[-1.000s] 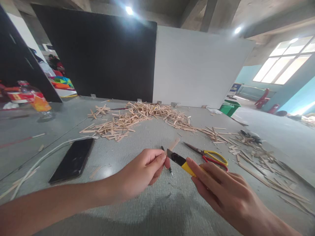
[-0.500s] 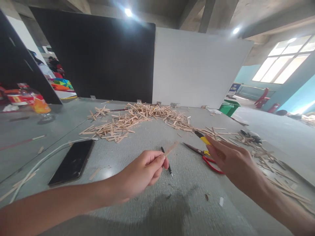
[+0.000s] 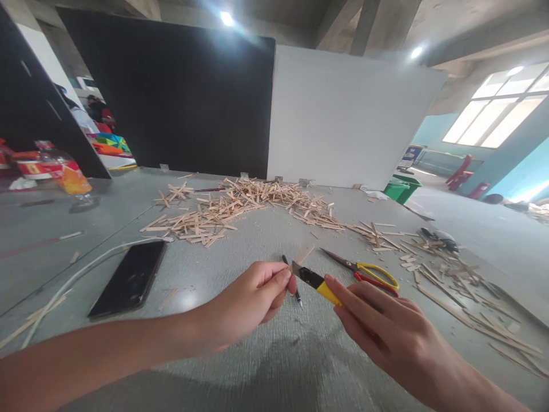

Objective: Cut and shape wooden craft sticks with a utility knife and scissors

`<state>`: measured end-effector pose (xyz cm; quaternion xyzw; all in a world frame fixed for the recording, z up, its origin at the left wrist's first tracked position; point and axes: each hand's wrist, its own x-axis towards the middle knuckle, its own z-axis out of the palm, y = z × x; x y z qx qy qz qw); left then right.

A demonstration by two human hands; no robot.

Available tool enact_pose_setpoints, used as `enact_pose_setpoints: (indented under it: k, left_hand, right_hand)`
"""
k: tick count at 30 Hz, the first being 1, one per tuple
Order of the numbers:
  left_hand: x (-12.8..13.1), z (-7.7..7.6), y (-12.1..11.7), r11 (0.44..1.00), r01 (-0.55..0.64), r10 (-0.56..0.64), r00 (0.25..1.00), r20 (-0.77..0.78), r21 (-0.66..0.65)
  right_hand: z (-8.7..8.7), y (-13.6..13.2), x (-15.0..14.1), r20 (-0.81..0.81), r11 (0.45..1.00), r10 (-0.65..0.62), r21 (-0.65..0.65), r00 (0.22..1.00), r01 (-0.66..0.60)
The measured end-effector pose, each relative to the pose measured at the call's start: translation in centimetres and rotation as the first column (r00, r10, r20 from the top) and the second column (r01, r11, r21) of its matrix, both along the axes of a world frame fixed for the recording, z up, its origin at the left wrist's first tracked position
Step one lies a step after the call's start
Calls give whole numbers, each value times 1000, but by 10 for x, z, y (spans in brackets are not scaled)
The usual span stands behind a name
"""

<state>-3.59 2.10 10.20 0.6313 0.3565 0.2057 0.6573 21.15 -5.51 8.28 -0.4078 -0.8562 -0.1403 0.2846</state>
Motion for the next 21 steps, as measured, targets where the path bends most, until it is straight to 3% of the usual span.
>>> enact_pose_setpoints:
  k: [2, 5, 11, 17, 21]
  left_hand:
    - [1, 0, 0, 1000, 3, -2, 1000, 10, -9]
    - [1, 3, -2, 1000, 24, -24, 1000, 8, -10]
    - [-1, 6, -2, 997, 44, -45, 999, 10, 59]
    - [1, 4, 3, 994, -60, 59, 998, 11, 94]
    - [0, 5, 4, 991, -58, 65, 996, -53, 123]
  right_hand:
    - [-1, 4, 6, 46, 998, -42, 51, 998, 40]
    - [-2, 18, 23, 73, 971, -206, 140, 976, 194]
    - [-5, 40, 46, -41, 930, -365, -61, 930, 363]
    - [-15, 27, 33, 179, 906, -236, -314, 955, 283]
    - [-25, 20, 33, 186, 889, -117, -419, 976, 186]
